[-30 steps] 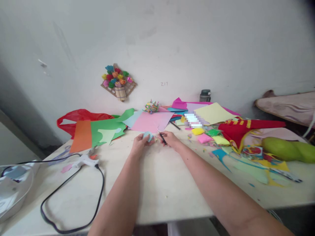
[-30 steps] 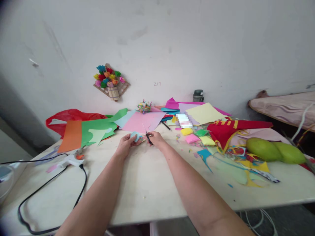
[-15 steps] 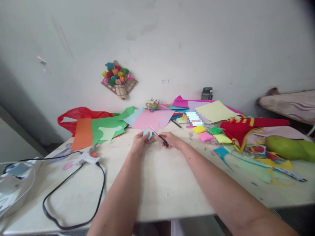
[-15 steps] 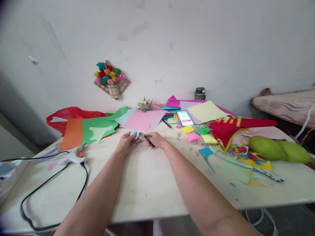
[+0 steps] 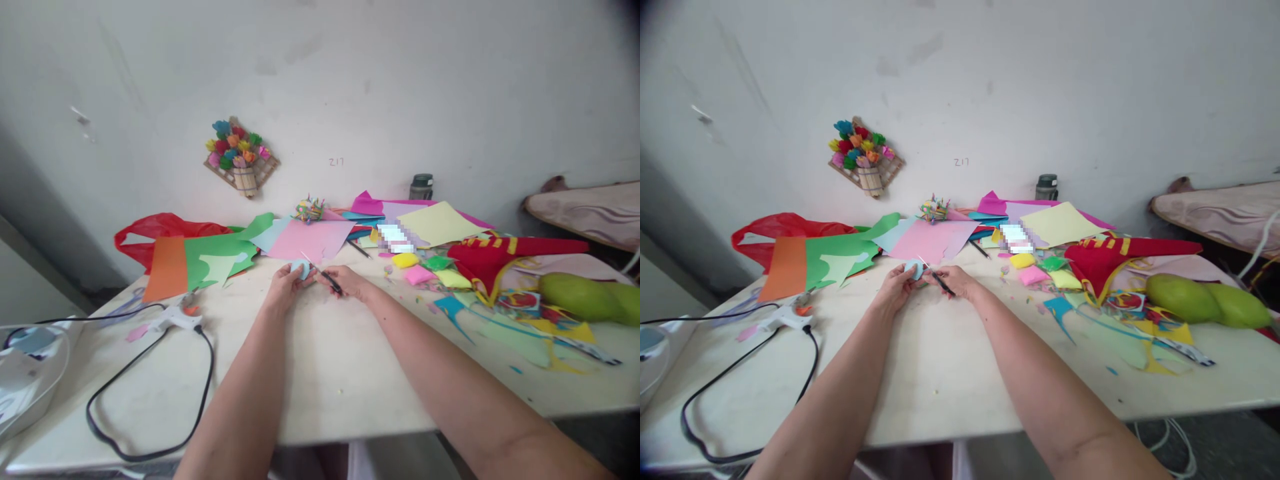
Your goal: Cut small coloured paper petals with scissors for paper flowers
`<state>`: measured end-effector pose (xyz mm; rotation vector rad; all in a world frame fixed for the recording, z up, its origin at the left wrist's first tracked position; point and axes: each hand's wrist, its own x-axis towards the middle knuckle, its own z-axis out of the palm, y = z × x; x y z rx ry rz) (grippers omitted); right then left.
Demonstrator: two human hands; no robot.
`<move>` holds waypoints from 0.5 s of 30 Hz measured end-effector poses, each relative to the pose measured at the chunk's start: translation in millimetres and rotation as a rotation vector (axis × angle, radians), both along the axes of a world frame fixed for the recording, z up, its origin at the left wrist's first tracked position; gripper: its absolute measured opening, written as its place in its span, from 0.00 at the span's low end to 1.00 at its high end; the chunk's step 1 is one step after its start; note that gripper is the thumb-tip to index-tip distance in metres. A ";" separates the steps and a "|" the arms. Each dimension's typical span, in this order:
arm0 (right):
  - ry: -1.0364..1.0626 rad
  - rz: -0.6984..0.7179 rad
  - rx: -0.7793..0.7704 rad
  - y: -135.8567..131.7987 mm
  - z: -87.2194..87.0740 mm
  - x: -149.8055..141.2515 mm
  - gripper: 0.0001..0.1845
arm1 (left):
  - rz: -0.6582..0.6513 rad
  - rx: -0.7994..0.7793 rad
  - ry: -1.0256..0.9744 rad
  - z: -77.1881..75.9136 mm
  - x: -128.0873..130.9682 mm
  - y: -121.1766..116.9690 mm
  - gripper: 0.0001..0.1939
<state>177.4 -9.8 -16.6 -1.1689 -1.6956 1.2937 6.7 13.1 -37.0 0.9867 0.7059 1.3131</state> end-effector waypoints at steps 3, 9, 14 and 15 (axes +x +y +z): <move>-0.011 0.001 0.001 0.7 -0.5 0.4 0.15 | -0.003 -0.008 -0.019 -0.1 -0.2 0.5 0.02; -0.027 0.006 0.006 0.2 0.3 -0.4 0.16 | -0.004 -0.023 -0.029 0.9 -0.6 -0.7 0.03; -0.039 0.004 0.001 -1.1 1.6 -1.2 0.16 | -0.007 -0.041 -0.024 4.5 -0.2 -3.6 0.05; -0.035 0.004 0.001 -1.2 1.5 -1.2 0.16 | -0.010 -0.043 -0.025 4.9 -0.1 -3.7 0.05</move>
